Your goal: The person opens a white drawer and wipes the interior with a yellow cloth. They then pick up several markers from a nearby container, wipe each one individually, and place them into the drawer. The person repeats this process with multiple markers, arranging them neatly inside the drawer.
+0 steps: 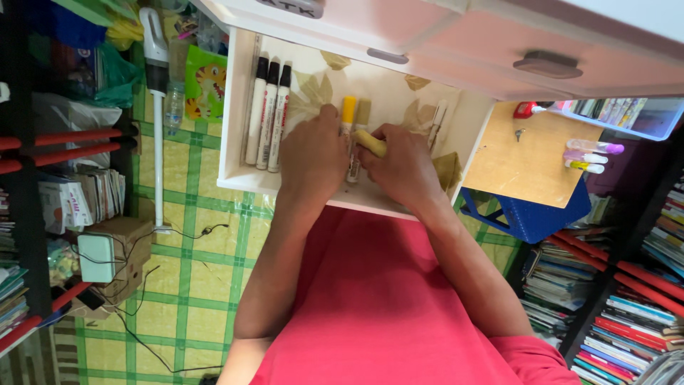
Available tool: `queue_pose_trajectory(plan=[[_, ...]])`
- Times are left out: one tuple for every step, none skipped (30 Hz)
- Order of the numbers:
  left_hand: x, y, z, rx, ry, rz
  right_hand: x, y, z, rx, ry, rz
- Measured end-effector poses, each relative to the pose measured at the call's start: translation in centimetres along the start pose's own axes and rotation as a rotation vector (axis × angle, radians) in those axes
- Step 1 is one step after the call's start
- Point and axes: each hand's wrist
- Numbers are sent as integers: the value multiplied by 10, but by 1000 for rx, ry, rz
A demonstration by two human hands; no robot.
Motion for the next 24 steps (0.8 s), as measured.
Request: queue_pose_trajectory(plan=[[1,0,0,12,-2,-5,1,1,0,-10,-8,6],[0,1,0,-8,22,6,1,1,0,-19,-17,11],[-1,1,0,-28,45,17,2,2,0,-34,-2,-9],[-1,3,1,-49,68,30,2,2,1,-50,14,-27],[-2,4,1,-59,66,27,3,3,1,-65,31,-46],[-2,5,2,-69,63,23,3,4,2,-49,9,-20],[-3,6,2,-80,60,20,4,5,3,-33,-13,6],[-3,6,2,-67,66,36,4,5,4,-16,-34,31],[-2,5,1,-54,72,52,5,6,4,-32,-3,-17],[-3,5,2,-43,77,68,5,6,5,-49,27,-65],[-3,5,2,-42,67,71,5,7,5,-67,57,-112],[-2,4,2,-40,58,74,5,7,5,-59,35,-86],[-2,3,2,-38,50,76,4,6,5,-52,13,-61],[-2,2,2,-30,46,73,4,5,4,-45,-9,-36],[-2,2,2,-22,42,71,4,5,4,-50,-14,-31],[-2,2,3,-15,37,69,3,4,3,-55,-18,-25],[-2,2,3,-16,37,67,3,4,2,-60,-23,-19],[-2,3,3,-16,38,65,3,4,2,-64,-28,-10],[-2,3,3,-17,38,62,2,4,3,-68,-33,-1],[-2,3,3,-20,37,55,2,4,3,-72,-38,8],[-3,4,3,-24,35,48,3,5,4,-87,-7,-21],[-4,4,3,-27,33,40,3,6,5,-101,23,-50],[-5,4,3,-50,52,41,3,6,5,-116,53,-79],[-6,4,3,-72,71,42,3,7,6,-122,59,-84]])
Point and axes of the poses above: each hand's wrist, its own x-axis towards the middle knuckle, its own z-axis out of the palm, y = z × x, and after that the axes turned 9 degrees about -x, right-handed
